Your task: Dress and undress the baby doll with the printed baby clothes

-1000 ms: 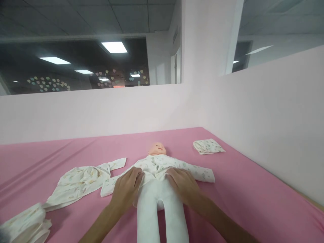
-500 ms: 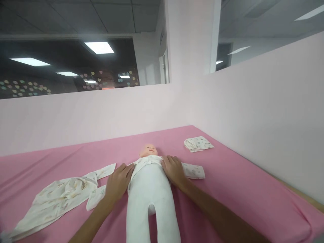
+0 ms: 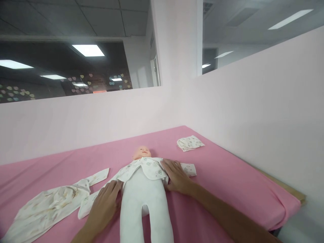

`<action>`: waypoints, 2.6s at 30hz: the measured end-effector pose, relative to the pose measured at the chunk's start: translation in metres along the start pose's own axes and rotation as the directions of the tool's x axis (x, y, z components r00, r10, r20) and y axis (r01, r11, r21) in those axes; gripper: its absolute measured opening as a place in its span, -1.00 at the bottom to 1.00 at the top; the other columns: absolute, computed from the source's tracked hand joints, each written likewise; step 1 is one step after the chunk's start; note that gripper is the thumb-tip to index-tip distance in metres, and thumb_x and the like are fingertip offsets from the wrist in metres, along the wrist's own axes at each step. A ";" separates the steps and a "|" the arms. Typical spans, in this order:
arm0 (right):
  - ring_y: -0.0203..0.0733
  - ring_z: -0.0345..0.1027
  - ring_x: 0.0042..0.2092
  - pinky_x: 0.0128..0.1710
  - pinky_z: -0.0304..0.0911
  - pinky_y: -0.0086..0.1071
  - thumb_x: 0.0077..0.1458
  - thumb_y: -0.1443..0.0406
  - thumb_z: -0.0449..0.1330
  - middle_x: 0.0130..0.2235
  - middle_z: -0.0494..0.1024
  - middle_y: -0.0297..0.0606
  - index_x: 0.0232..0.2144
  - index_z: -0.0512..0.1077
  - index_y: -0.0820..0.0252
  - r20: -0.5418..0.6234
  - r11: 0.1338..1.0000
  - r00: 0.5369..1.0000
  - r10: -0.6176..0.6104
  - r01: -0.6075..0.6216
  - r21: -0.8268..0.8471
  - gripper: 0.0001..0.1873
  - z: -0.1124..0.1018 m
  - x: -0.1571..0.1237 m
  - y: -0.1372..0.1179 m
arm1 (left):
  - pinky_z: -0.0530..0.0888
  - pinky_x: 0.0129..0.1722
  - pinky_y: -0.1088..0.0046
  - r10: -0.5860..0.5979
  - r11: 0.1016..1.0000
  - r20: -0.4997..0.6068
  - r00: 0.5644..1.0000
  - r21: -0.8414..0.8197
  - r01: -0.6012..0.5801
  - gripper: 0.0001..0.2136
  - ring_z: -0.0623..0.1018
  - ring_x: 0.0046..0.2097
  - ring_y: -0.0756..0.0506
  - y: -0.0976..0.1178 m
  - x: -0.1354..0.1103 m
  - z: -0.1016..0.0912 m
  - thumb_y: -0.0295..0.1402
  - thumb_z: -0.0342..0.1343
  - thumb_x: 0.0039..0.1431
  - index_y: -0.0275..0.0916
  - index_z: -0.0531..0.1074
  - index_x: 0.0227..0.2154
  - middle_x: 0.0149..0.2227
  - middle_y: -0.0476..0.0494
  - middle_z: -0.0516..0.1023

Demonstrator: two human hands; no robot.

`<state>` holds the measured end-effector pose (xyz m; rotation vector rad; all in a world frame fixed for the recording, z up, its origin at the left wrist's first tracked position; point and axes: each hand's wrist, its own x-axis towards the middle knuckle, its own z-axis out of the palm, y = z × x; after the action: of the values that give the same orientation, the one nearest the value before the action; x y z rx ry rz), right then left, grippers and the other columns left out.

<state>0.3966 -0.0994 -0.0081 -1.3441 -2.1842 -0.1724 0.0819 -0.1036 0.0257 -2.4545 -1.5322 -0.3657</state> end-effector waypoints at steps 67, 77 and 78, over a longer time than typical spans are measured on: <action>0.18 0.16 0.10 -0.02 0.10 -0.08 0.01 0.24 0.13 0.03 0.39 -0.06 -0.09 0.45 0.14 -0.010 0.679 0.681 0.732 -0.731 -0.074 -0.62 0.002 0.055 0.173 | 0.31 -0.17 0.24 -0.212 0.843 0.082 0.974 -0.489 0.224 -0.78 0.39 -0.15 -0.18 0.001 0.027 0.027 -0.30 -0.22 0.28 -0.20 0.29 -0.37 -0.23 -0.12 0.41; -0.02 0.22 -0.07 -0.09 0.13 -0.20 0.19 0.20 -0.10 -0.08 0.34 -0.01 -0.28 0.40 0.25 -0.350 0.683 0.620 0.702 -0.726 0.084 -0.67 -0.057 0.090 0.131 | 0.34 -0.09 0.25 -0.346 0.758 -0.064 0.936 -0.608 0.238 -0.72 0.42 -0.11 -0.18 0.003 0.034 0.010 -0.19 -0.19 0.26 -0.15 0.39 -0.33 -0.22 -0.10 0.47; -0.06 0.22 -0.10 -0.12 0.14 -0.24 0.19 0.16 -0.08 -0.13 0.35 -0.06 -0.34 0.38 0.23 -0.369 0.717 0.641 0.673 -0.688 0.112 -0.68 -0.070 0.096 0.118 | 0.35 -0.09 0.25 -0.347 0.751 -0.086 0.934 -0.622 0.222 -0.72 0.43 -0.11 -0.19 0.009 0.036 0.002 -0.16 -0.17 0.25 -0.15 0.40 -0.31 -0.21 -0.11 0.47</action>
<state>0.4922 0.0058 0.0790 -1.8816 -1.2318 -0.1654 0.1058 -0.0765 0.0349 -2.4760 -1.9299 -1.3077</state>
